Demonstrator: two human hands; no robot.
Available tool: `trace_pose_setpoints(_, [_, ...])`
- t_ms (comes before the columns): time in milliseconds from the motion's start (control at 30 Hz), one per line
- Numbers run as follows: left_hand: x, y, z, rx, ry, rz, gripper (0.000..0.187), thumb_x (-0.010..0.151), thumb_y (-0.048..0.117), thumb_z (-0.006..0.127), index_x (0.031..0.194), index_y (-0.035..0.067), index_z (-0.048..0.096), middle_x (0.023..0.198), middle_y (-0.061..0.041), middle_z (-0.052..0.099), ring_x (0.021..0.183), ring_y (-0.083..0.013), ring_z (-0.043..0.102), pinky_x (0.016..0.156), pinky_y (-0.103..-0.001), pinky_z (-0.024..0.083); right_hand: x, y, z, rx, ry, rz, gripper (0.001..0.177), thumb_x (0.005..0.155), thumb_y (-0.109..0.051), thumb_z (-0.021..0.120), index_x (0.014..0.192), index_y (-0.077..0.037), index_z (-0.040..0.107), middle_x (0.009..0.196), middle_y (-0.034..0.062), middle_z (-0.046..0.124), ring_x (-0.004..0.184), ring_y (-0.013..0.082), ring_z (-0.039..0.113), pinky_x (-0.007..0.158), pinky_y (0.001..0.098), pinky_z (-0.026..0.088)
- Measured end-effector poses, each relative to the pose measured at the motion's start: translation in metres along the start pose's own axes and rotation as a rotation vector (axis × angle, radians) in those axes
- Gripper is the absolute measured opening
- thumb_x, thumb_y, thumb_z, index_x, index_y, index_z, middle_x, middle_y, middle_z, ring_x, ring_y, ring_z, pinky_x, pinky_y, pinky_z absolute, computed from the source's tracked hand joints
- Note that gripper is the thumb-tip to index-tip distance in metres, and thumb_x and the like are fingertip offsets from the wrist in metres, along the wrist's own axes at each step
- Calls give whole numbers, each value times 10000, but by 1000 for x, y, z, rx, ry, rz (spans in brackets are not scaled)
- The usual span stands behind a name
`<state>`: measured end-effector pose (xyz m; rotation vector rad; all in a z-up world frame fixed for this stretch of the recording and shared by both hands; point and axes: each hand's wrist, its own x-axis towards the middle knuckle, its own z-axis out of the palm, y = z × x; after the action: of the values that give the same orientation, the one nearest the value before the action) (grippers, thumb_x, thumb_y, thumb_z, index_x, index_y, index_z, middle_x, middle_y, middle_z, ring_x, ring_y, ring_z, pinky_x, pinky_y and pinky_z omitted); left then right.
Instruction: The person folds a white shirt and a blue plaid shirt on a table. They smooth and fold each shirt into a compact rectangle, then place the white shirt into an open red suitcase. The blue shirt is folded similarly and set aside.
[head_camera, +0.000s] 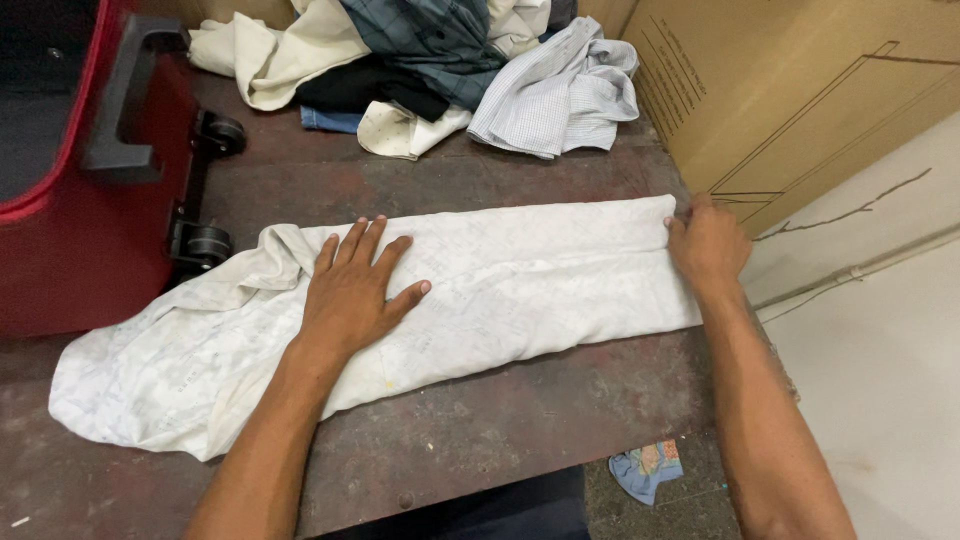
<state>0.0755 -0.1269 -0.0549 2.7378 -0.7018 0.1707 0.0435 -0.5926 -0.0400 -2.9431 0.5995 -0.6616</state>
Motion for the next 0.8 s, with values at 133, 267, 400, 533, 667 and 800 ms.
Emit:
trace_pose_setpoints(133, [1, 0, 1, -1, -12, -2, 735, 909, 711, 468, 1465, 233, 528, 1618, -125, 334, 1518, -293, 222, 1210, -512, 150, -20, -48, -27, -42, 123, -217, 343, 954, -269, 777, 1144, -6, 665, 1135, 206, 635, 1090, 403, 595, 900, 514, 484])
trace_pose_setpoints(267, [-1, -1, 2, -1, -23, 1, 774, 893, 736, 463, 1477, 231, 515, 1629, -125, 318, 1524, -288, 209, 1214, -506, 140, -75, -97, -33, 411, 27, -536, 246, 888, -148, 747, 1101, -40, 690, 1110, 157, 622, 1070, 347, 570, 935, 443, 465])
trace_pose_setpoints(400, [0, -3, 0, 1, -66, -8, 875, 838, 814, 447, 1505, 249, 471, 1635, -121, 267, 1525, -282, 159, 1215, -490, 104, -100, -113, -38, 473, -66, -554, 163, 857, -167, 778, 987, -90, 717, 1061, 58, 648, 1029, 287, 572, 912, 427, 452])
trace_pose_setpoints(533, [3, -2, 0, 11, -109, -30, 945, 795, 863, 454, 1517, 254, 445, 1659, -110, 221, 1545, -273, 112, 1222, -488, 80, -104, -105, -40, 432, -29, -513, 128, 865, -139, 766, 968, -93, 706, 1077, 41, 650, 1060, 273, 573, 930, 426, 441])
trace_pose_setpoints(667, [3, 0, -7, 30, -137, -24, 1056, 707, 885, 525, 1546, 250, 431, 1680, -138, 189, 1550, -317, 71, 1189, -499, 54, -109, -106, -37, 459, -7, -576, 228, 848, -138, 758, 1063, -80, 710, 1104, 86, 631, 1065, 299, 563, 936, 436, 443])
trace_pose_setpoints(800, [-2, 8, -20, -14, -39, 24, 977, 677, 781, 668, 1478, 233, 557, 1654, -138, 275, 1539, -338, 126, 1170, -543, 57, -111, -111, -38, 453, 39, -547, 230, 854, -100, 766, 1081, -90, 730, 1093, 83, 636, 1036, 297, 570, 904, 421, 465])
